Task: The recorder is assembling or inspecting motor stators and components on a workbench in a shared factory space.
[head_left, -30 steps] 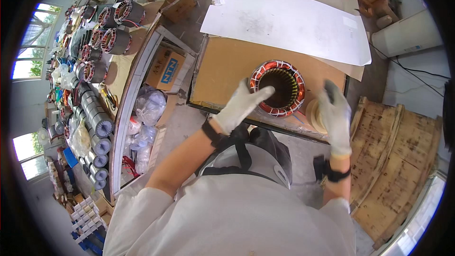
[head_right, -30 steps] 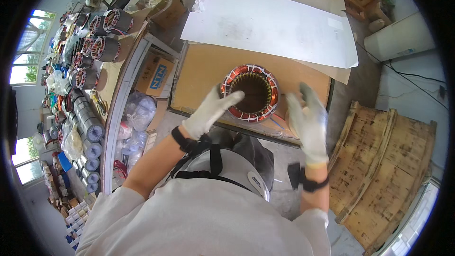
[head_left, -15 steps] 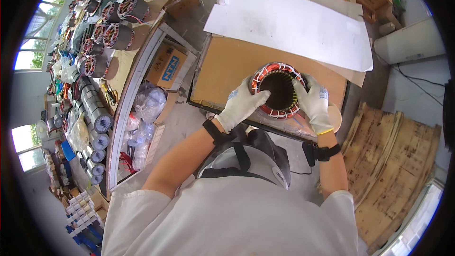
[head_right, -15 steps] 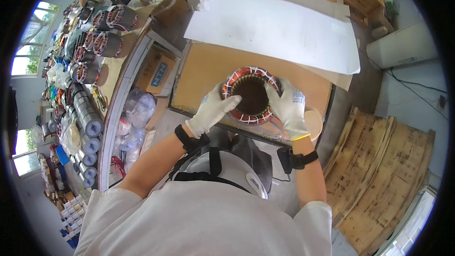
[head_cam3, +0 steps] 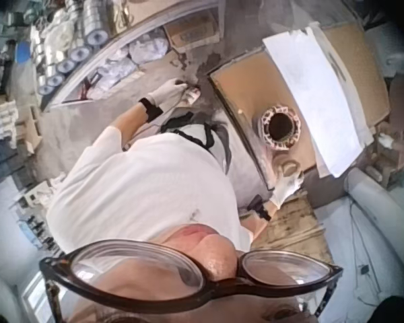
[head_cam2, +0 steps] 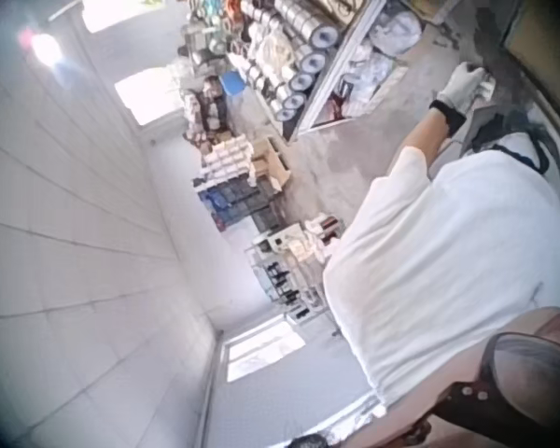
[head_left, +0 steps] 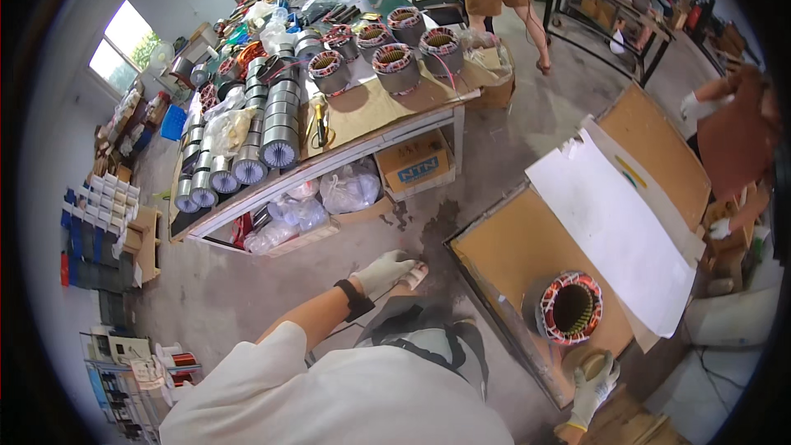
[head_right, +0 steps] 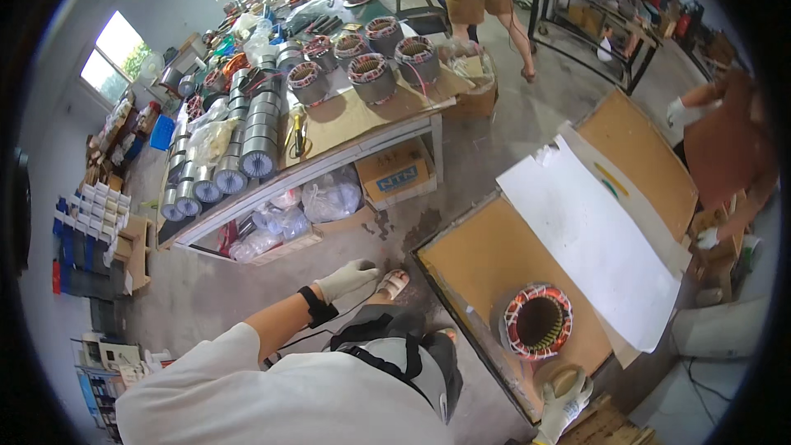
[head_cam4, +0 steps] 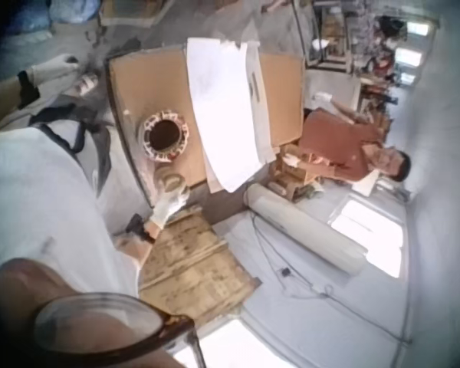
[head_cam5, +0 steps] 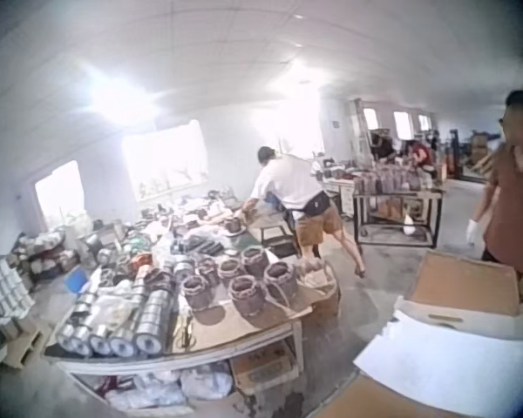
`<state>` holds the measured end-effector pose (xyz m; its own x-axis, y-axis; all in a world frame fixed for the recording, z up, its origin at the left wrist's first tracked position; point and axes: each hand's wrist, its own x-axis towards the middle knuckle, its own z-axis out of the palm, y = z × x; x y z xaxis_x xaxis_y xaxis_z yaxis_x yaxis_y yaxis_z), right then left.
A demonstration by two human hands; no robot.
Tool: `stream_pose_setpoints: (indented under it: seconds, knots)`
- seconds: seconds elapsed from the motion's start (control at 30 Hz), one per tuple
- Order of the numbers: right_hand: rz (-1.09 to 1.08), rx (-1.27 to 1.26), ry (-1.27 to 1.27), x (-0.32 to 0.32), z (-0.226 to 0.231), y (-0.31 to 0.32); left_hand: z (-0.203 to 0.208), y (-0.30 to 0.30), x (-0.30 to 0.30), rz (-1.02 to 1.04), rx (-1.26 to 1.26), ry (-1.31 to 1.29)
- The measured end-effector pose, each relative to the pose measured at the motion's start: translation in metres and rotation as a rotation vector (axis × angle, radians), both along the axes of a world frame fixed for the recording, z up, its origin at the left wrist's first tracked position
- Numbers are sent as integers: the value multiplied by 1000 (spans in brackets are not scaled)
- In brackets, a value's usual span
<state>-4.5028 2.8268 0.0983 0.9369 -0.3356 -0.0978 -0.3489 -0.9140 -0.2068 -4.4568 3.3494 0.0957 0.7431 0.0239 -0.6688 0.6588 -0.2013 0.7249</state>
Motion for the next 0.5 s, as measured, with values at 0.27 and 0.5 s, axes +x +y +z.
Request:
stream_pose_setpoints:
  seconds: [0.27, 0.5]
  knots:
    - [41, -320, -423, -42, 86, 113, -88, 125, 11, 61, 226, -108]
    - [207, -230, -410, -40, 139, 284, -121, 246, 21, 103, 297, -41]
